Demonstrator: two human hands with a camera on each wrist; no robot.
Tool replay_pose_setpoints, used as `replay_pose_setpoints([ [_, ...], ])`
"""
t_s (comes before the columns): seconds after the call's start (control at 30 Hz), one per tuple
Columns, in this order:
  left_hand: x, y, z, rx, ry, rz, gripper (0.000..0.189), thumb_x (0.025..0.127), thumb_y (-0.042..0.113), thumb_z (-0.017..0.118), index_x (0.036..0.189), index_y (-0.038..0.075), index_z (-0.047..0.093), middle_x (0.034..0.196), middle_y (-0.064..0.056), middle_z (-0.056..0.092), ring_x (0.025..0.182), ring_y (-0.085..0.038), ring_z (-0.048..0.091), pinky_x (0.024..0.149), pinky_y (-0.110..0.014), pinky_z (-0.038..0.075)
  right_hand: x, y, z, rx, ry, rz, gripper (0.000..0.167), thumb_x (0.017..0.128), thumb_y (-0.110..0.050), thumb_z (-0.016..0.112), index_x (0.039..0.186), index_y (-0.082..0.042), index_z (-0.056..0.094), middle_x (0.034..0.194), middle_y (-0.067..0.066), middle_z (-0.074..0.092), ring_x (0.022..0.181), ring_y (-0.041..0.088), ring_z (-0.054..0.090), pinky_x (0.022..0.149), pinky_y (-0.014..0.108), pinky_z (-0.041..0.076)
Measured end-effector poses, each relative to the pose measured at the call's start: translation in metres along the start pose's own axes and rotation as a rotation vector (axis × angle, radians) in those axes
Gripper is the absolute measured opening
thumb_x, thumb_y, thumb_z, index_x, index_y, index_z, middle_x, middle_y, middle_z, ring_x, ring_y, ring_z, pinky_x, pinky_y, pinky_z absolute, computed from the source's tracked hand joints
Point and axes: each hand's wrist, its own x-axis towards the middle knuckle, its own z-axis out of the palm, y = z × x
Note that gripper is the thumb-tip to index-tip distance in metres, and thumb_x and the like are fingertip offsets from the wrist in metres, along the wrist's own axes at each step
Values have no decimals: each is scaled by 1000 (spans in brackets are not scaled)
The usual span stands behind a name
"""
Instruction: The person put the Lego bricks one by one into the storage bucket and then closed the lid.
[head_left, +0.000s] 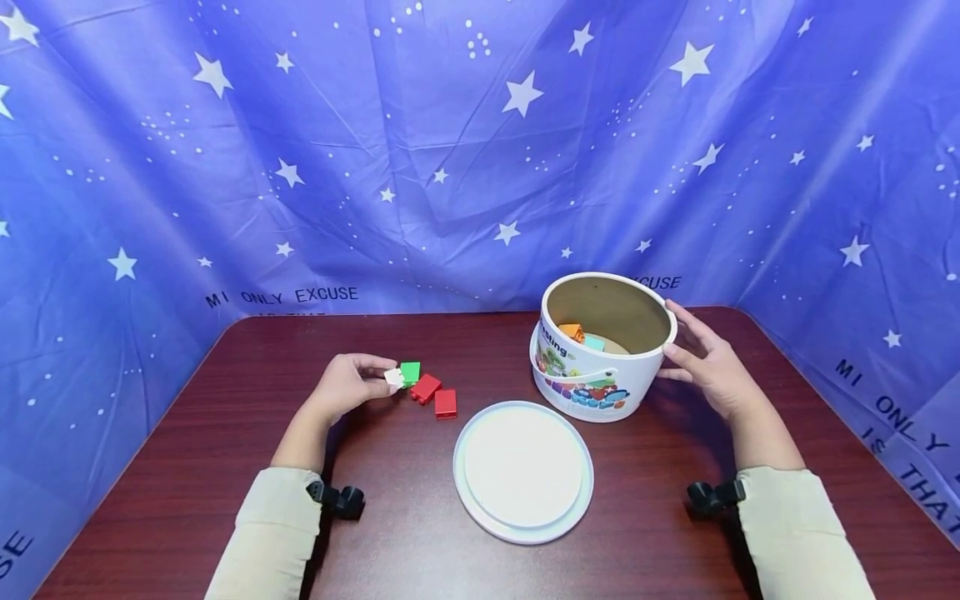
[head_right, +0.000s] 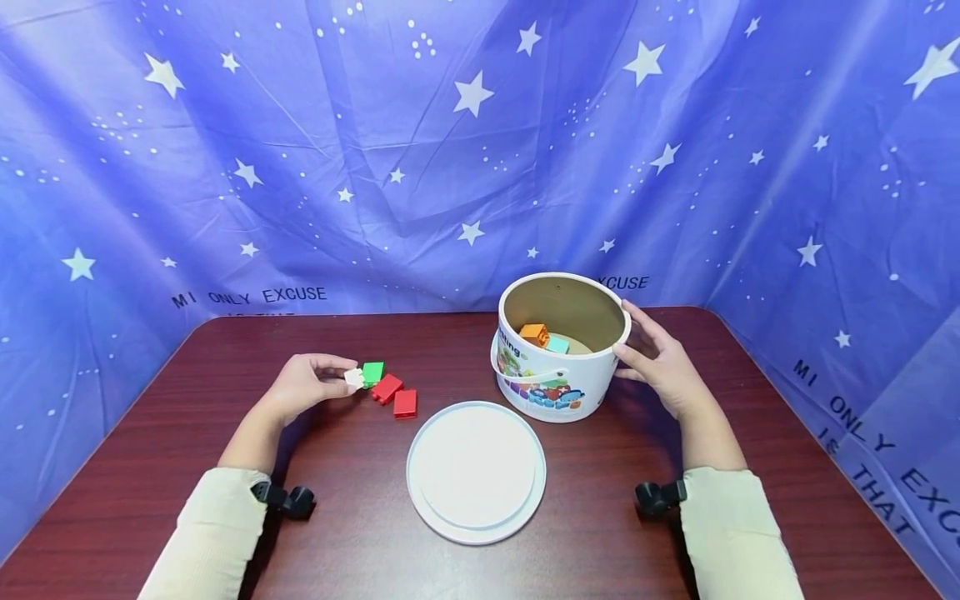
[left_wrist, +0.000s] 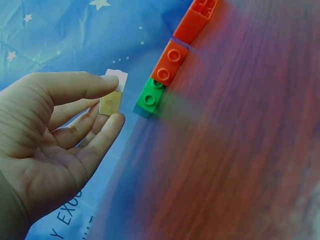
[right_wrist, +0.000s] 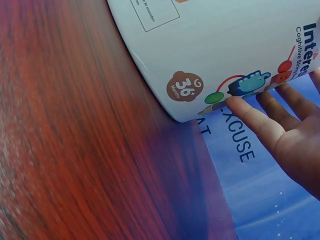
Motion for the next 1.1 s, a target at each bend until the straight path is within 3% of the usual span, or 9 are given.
replay_pose_setpoints([
  [0.27,-2,12,3,-40,1,21,39,73,-1,79,110,-3,71,95,-15,71,83,-19,64,68,-24,55,0,0,0,-13,3,0,64,98,-3,52,155,-19,28,143,15,35,119,12,51,76,35,59],
  [0.53,-3,26,7,-53,-12,49,38,75,-1,80,112,-3,71,110,-18,69,88,-23,68,72,-25,57,0,1,-1,-16,6,1,64,98,-3,53,155,-19,28,144,15,36,120,12,51,76,34,59],
  [1.1,-9,55,25,-92,-52,176,36,74,-5,79,110,-5,71,114,-18,64,85,-26,69,75,-28,58,0,2,-1,-21,5,-3,64,98,-2,52,155,-19,29,143,16,36,118,12,52,76,35,59],
])
